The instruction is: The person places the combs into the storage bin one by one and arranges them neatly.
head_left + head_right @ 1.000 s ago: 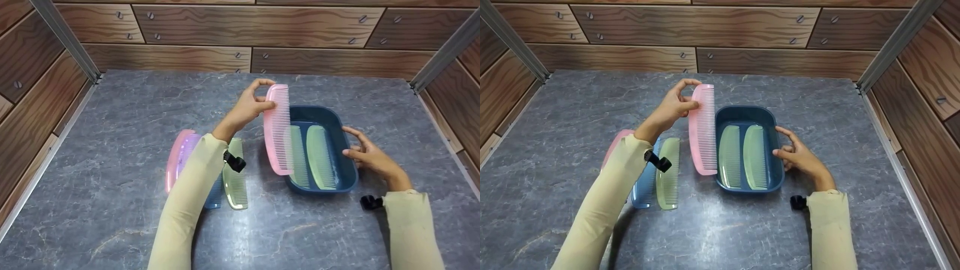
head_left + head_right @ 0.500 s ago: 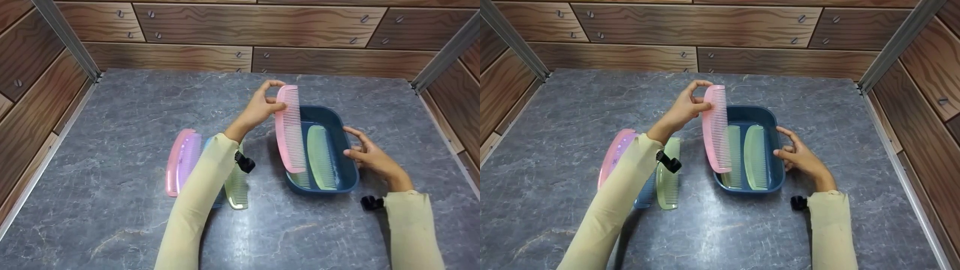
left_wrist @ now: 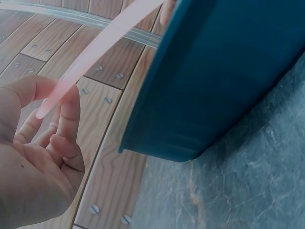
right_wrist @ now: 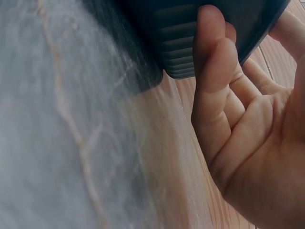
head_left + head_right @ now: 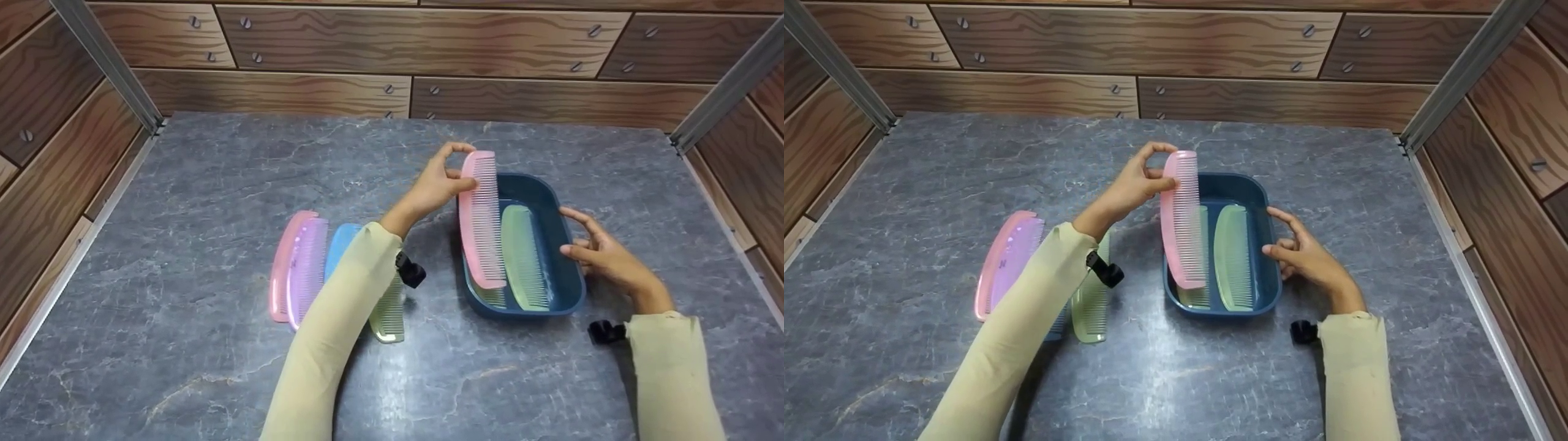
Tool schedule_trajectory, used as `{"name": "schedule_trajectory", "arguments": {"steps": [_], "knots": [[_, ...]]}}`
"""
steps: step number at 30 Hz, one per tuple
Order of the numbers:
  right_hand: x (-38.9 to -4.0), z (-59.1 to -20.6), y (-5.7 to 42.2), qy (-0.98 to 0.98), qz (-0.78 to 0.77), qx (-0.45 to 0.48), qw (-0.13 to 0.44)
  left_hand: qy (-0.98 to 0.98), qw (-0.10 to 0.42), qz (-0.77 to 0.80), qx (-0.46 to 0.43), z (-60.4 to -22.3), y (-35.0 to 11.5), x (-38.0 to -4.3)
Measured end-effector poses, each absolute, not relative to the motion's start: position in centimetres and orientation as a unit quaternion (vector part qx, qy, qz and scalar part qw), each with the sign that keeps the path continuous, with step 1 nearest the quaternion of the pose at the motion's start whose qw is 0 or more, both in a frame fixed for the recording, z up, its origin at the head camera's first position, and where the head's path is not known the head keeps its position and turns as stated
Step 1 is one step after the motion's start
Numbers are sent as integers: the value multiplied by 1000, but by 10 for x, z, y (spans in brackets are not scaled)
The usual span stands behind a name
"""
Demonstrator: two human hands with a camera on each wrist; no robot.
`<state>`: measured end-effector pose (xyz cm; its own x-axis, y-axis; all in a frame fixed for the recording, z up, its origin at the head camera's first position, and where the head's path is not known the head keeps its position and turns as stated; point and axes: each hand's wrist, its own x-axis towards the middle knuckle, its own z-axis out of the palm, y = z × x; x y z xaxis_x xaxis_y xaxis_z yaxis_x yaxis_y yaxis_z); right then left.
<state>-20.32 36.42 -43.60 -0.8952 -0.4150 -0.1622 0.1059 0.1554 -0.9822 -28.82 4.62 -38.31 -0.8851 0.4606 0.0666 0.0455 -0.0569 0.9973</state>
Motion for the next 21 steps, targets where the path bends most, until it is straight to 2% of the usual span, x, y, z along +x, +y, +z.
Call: {"name": "schedule_trajectory", "arguments": {"steps": [5,21], "knots": [[-203,-437,365,723,-647,-117,211,676,162,693,193,-388,52,-287],[-203,-436,365,713,-658,-119,210,710,161,656,198,-400,61,-285]]}}
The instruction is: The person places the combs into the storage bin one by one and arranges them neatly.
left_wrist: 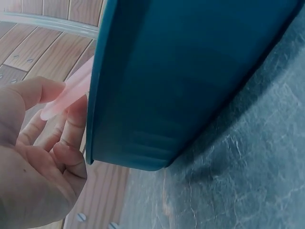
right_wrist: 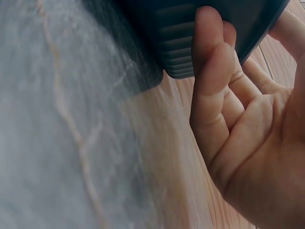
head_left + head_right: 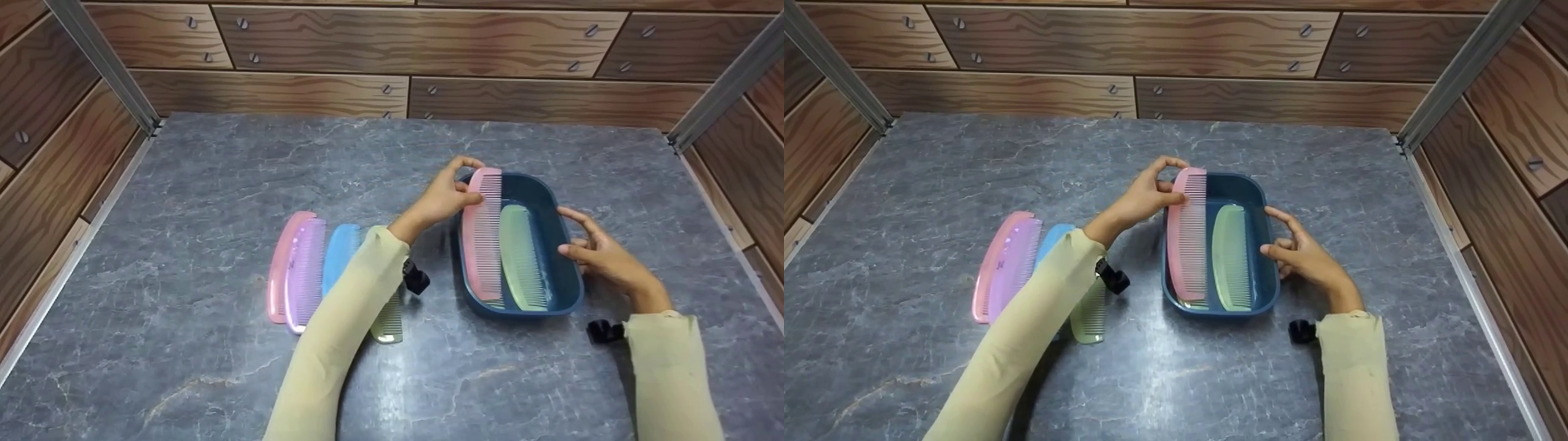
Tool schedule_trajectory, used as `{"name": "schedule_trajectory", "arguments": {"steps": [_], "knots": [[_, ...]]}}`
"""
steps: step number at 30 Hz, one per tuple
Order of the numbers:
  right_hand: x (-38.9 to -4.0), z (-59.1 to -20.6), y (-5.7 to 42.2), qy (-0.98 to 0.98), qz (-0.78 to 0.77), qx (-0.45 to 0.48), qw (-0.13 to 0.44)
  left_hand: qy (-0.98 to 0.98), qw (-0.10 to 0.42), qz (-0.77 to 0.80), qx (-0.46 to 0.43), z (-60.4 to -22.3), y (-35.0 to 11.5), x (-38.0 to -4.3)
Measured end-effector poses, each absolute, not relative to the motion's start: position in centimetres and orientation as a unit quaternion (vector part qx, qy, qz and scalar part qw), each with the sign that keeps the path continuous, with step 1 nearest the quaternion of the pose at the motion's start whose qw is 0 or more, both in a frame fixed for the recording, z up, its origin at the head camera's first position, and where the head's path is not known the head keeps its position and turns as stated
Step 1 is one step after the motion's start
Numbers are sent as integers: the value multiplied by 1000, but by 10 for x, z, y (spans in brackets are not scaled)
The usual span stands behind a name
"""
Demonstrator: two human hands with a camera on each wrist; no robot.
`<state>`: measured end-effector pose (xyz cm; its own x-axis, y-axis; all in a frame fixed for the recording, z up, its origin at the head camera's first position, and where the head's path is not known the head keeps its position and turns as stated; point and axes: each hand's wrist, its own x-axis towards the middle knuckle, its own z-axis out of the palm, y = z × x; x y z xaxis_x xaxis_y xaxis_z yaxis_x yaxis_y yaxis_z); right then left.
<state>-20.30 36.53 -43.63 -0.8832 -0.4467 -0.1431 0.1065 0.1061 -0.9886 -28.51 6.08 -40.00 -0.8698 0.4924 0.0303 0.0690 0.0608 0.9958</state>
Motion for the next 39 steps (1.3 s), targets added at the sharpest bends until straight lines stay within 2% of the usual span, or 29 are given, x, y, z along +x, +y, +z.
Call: {"name": "schedule_trajectory", "arguments": {"steps": [18,26,39], "knots": [[-202,-436,365,726,-645,-129,200,755,134,616,181,-405,62,-291],[-202,-436,365,733,-639,-126,196,785,104,585,174,-408,59,-293],[-202,-436,365,728,-644,-126,198,788,107,575,189,-412,50,-298]]}}
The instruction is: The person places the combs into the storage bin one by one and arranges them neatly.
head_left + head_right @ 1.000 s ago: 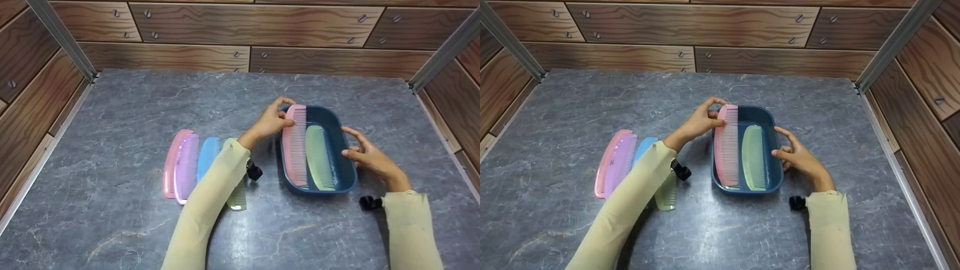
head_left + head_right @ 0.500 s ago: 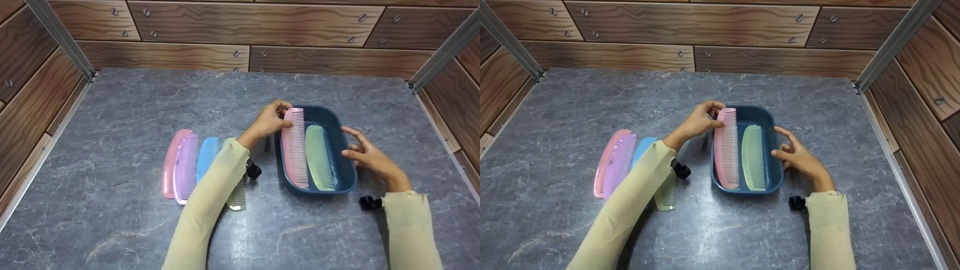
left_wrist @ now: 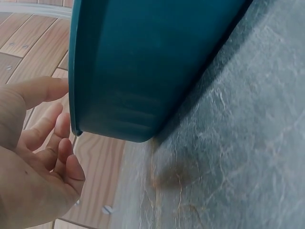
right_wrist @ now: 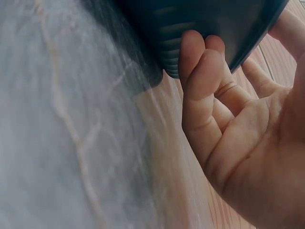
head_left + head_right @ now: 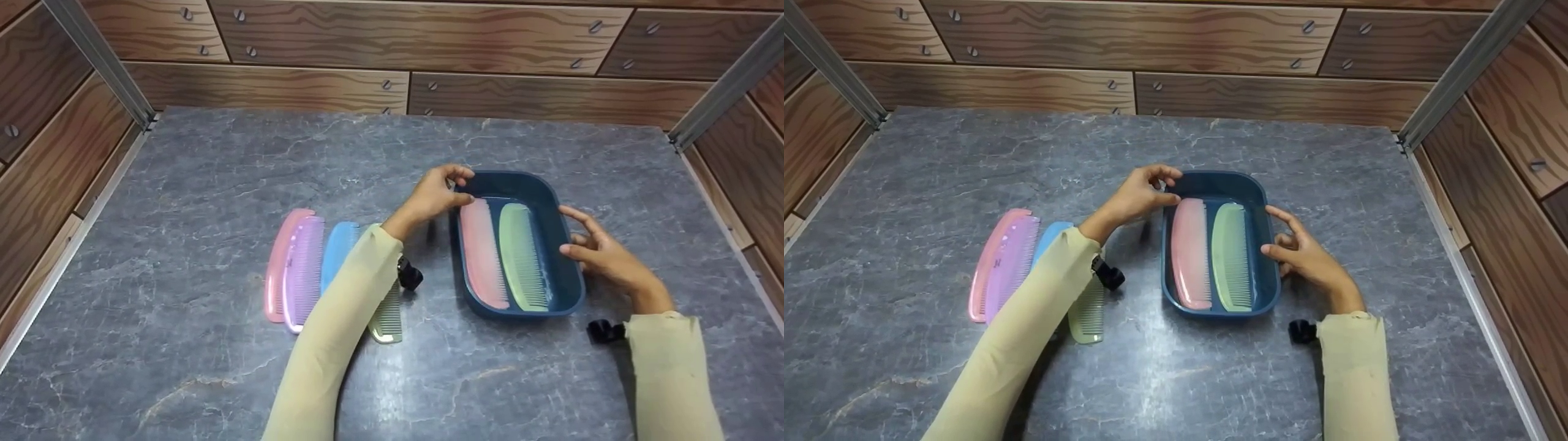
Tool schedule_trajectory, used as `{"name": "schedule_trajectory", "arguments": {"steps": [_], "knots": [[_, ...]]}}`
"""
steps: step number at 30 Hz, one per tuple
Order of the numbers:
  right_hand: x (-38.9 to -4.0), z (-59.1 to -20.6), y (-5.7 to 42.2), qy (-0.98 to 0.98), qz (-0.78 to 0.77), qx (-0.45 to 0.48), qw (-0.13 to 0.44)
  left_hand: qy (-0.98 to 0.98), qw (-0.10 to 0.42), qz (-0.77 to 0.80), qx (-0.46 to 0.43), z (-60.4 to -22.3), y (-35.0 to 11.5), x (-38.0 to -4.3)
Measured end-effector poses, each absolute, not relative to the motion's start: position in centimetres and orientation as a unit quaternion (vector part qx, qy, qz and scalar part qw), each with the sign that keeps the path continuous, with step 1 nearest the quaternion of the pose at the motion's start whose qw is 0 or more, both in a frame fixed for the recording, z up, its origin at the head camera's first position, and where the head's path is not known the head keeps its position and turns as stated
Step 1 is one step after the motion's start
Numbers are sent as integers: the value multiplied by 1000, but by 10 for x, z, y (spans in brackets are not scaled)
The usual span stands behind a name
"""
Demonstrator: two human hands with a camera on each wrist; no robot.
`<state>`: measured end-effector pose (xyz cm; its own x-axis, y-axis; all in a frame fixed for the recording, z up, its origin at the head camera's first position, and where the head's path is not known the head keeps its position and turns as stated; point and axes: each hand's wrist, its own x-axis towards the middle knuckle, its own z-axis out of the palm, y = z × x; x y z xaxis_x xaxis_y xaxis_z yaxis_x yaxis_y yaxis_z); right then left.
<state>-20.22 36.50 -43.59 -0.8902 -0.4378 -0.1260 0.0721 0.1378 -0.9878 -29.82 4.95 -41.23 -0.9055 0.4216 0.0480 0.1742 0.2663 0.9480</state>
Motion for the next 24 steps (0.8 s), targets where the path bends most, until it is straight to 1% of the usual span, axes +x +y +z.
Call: {"name": "schedule_trajectory", "arguments": {"steps": [16,20,24], "knots": [[-202,-434,365,733,-639,-113,205,771,135,586,209,-401,38,-290],[-202,-435,365,731,-641,-118,204,767,135,591,210,-399,33,-289],[-203,-435,365,728,-644,-122,202,769,124,591,208,-395,28,-289]]}}
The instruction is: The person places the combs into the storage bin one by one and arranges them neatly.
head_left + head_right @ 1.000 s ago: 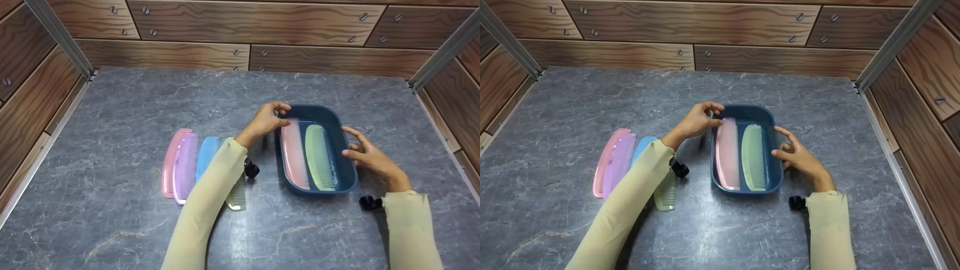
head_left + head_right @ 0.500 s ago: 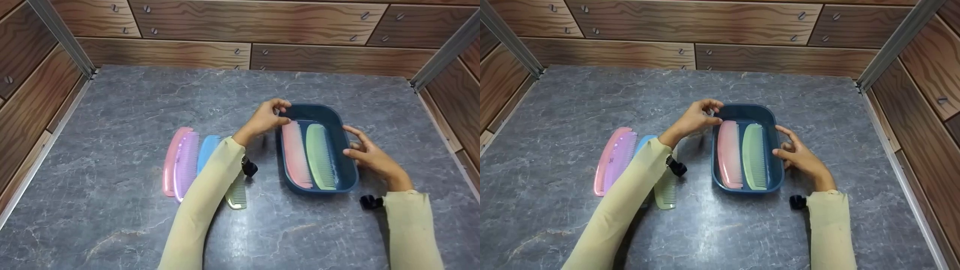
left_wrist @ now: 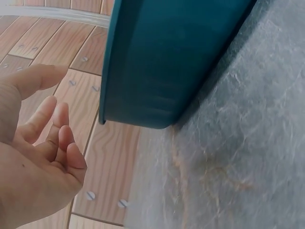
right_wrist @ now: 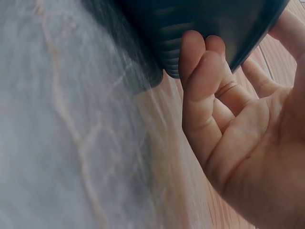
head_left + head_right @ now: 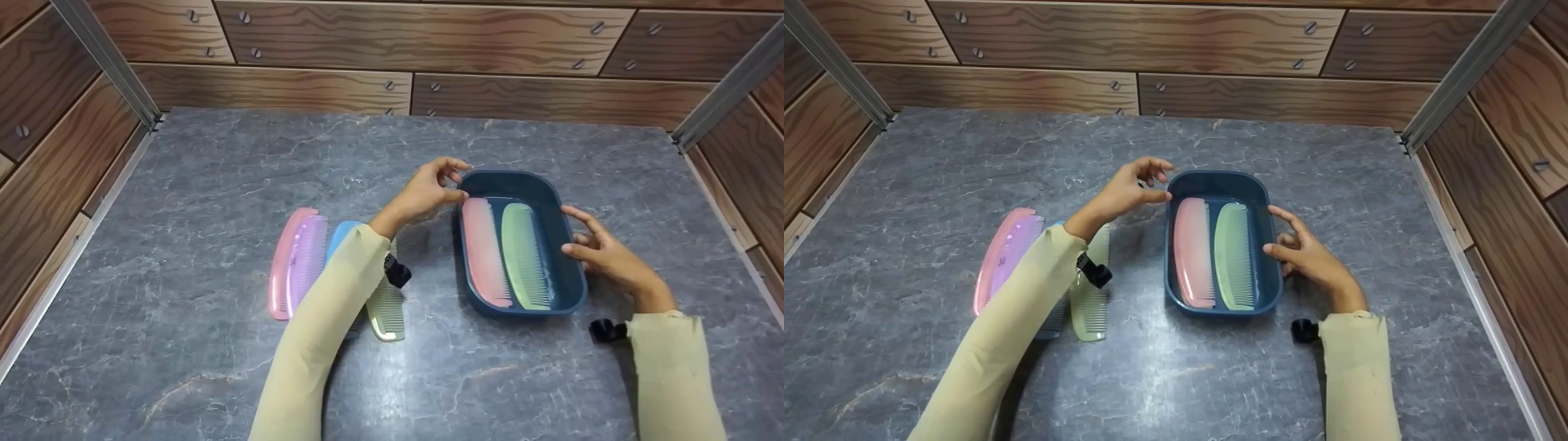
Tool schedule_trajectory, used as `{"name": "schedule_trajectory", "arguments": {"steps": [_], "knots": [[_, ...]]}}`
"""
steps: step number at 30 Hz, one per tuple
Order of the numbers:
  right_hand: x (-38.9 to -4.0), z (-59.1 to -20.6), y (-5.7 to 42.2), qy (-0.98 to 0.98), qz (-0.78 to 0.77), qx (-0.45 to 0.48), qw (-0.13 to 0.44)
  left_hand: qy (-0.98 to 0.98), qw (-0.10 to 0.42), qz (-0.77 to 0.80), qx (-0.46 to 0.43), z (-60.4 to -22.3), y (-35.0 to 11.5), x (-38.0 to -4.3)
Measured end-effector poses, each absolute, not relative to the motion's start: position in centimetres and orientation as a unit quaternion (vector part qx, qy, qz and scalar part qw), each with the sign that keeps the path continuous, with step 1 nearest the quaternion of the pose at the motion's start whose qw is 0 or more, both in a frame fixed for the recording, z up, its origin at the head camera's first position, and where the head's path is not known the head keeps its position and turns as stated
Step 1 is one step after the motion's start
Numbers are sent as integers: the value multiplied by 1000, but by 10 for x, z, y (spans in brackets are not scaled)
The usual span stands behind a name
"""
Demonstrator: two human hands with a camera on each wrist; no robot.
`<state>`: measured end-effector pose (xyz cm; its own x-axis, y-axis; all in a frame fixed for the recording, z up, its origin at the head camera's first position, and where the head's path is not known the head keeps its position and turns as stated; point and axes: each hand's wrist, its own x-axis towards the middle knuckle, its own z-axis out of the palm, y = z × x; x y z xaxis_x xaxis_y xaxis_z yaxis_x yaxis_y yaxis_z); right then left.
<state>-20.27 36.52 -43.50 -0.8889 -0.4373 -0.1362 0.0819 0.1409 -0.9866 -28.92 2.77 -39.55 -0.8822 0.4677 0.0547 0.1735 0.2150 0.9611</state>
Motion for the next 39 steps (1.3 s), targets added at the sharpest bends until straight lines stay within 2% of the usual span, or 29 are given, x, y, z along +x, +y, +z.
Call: {"name": "schedule_trajectory", "arguments": {"steps": [11,39], "knots": [[-203,-433,364,743,-629,-118,197,762,99,600,224,-382,9,-287],[-202,-433,366,737,-634,-113,203,772,107,593,203,-386,-47,-278]]}}
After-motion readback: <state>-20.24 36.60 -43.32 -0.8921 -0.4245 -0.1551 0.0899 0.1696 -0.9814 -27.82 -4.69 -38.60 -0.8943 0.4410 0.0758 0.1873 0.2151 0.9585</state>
